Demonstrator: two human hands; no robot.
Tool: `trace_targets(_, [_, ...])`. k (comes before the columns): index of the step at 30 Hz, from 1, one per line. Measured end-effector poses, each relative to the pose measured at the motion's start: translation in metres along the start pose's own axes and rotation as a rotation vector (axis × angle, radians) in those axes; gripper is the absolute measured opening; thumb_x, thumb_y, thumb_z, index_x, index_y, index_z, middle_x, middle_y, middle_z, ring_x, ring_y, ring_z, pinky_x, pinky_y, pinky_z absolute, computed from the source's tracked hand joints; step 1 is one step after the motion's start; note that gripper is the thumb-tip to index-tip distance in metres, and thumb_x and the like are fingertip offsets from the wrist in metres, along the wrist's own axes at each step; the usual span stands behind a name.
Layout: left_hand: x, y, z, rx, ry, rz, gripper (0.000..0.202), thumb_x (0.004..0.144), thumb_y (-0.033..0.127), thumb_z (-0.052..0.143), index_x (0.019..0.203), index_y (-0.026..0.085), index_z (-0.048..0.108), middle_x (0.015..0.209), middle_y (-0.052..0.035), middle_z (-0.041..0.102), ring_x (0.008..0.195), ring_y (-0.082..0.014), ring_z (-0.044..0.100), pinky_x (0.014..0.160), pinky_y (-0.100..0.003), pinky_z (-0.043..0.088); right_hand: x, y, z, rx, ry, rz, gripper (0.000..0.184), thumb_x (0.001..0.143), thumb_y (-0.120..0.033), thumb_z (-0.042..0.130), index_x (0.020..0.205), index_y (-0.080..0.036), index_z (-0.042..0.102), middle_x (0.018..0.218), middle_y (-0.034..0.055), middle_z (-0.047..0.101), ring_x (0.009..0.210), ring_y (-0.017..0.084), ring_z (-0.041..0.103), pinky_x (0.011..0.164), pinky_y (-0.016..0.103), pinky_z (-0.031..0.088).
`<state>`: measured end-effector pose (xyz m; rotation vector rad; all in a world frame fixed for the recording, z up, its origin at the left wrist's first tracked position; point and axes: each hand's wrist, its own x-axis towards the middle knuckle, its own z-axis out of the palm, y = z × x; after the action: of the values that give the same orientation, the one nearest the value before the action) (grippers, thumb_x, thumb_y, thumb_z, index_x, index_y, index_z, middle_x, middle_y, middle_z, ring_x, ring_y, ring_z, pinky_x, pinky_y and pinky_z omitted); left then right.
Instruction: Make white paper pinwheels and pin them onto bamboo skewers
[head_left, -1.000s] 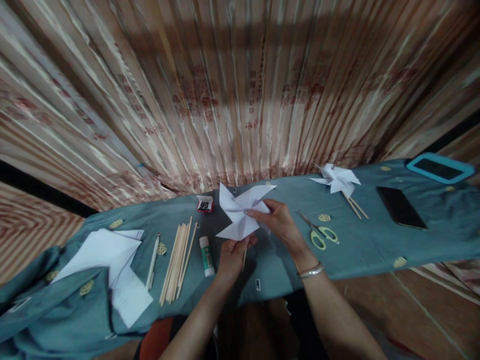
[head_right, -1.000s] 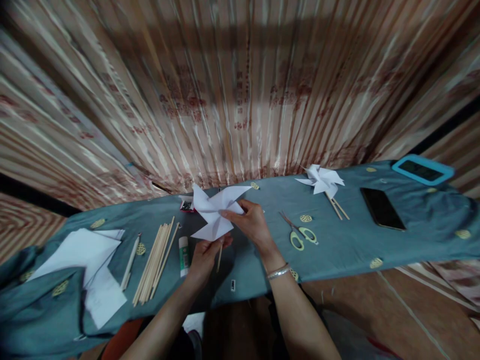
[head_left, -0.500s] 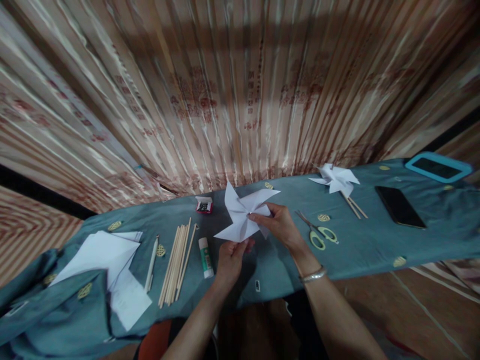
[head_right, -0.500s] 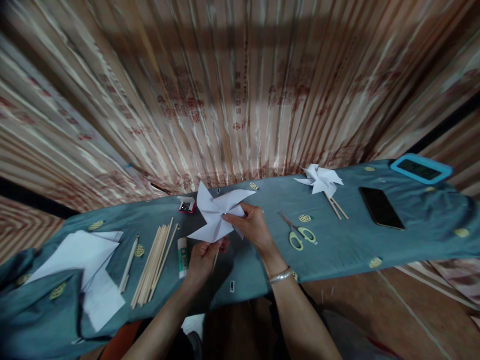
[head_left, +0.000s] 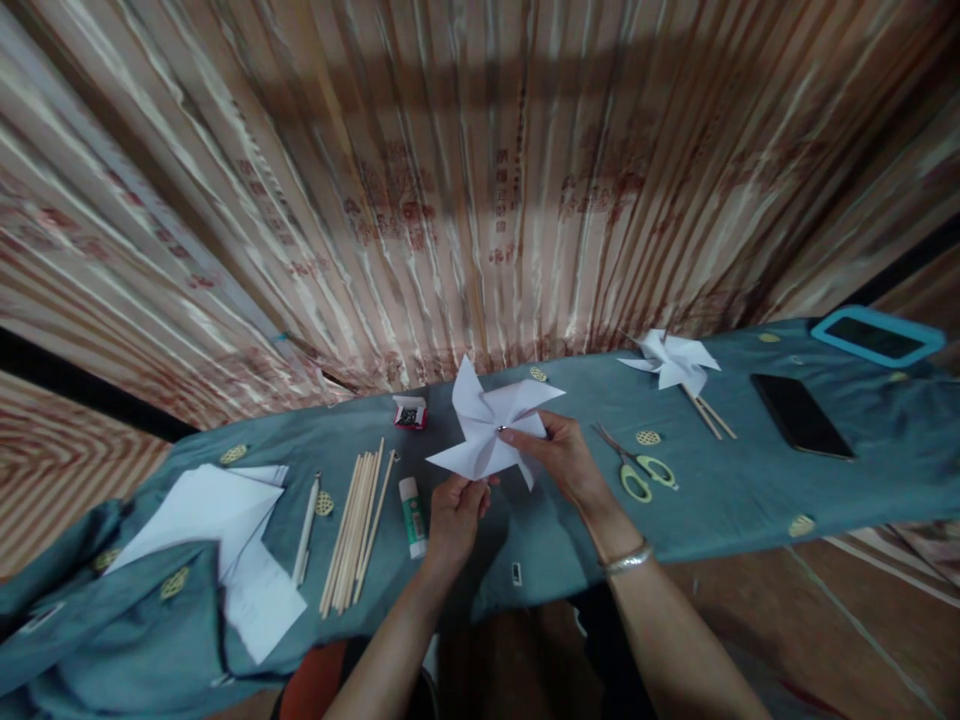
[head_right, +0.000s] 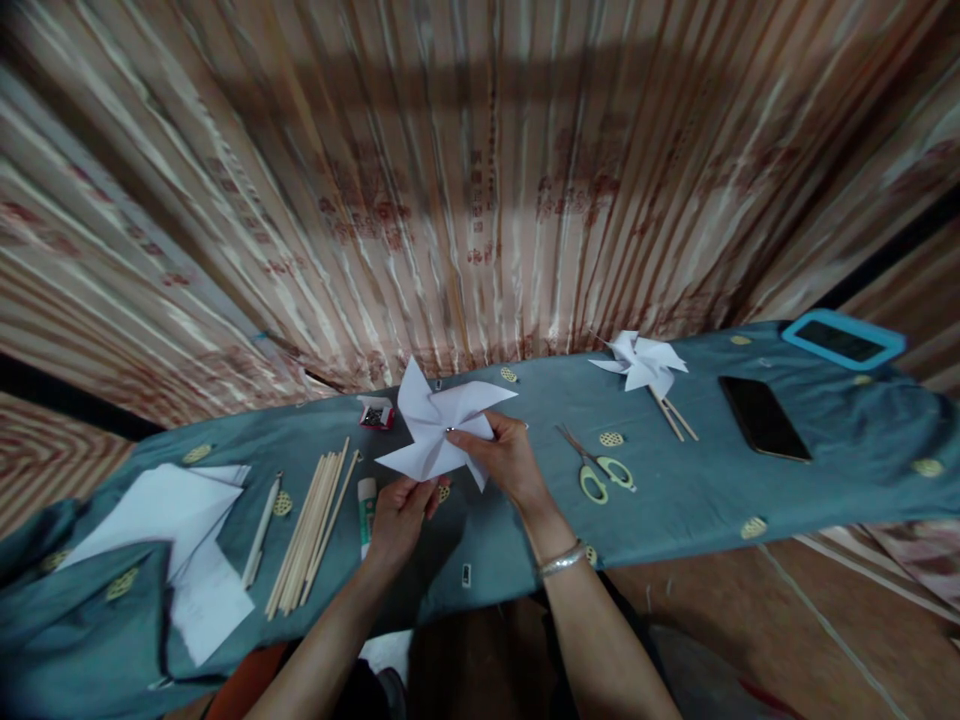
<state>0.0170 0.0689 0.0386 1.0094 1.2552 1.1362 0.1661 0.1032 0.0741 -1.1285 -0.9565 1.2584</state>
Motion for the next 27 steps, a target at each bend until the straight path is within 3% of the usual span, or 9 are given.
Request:
trace_targets(8, [0.006, -0.004, -0.004, -0.03, -0.001, 0.07, 0.028, 0.072, 0.043, 0.069, 0.066, 0.016, 0.072, 0.048, 0.0017, 0.053, 0.046, -0.0109, 0.044, 0.05, -0.025, 0.032, -0.001, 0.003, 0.004, 0.18, 0.027, 0.074, 0.034, 0.046, -0.038, 0.091, 0.065, -0.019, 0.072, 0.066, -0.0008, 0.072, 0.055, 0.013, 0.059, 0.055, 0.027, 0.047])
trace_targets(17, [0.001, 0.012, -0.002, -0.312, -0.003, -0.069, 0.04, 0.059, 0.048, 0.082, 0.078, 0.015, 0.071, 0.063, 0.0, 0.063, 0.046, -0.0051, 0.04, 0.046, -0.02, 0.029, -0.004, 0.002, 0.0, 0.403, 0.064, 0.143, 0.035, 0.048, -0.036, 0.09, 0.073, -0.02, 0.072, 0.072, 0.0022, 0.076, 0.063, 0.021, 0.069, 0.063, 0.034, 0.055])
trace_targets(22, [0.0, 0.017, -0.005, -0.367, -0.032, -0.043, 0.038, 0.059, 0.044, 0.082, 0.08, 0.015, 0.07, 0.058, 0.0024, 0.058, 0.046, -0.0048, 0.035, 0.045, -0.02, 0.024, -0.01, 0.001, -0.013, 0.438, 0.034, 0.116, 0.035, 0.049, -0.038, 0.09, 0.073, -0.021, 0.071, 0.067, 0.0018, 0.074, 0.056, 0.02, 0.067, 0.059, 0.034, 0.057])
trace_targets(27, [0.0, 0.015, -0.007, -0.342, -0.031, -0.046, 0.032, 0.062, 0.042, 0.079, 0.076, 0.015, 0.072, 0.044, 0.0078, 0.042, 0.042, -0.0055, 0.028, 0.043, -0.02, 0.02, -0.028, -0.003, -0.012, 0.432, -0.028, 0.114, 0.034, 0.047, -0.036, 0.092, 0.069, -0.019, 0.072, 0.063, 0.0015, 0.074, 0.053, 0.018, 0.066, 0.058, 0.03, 0.056])
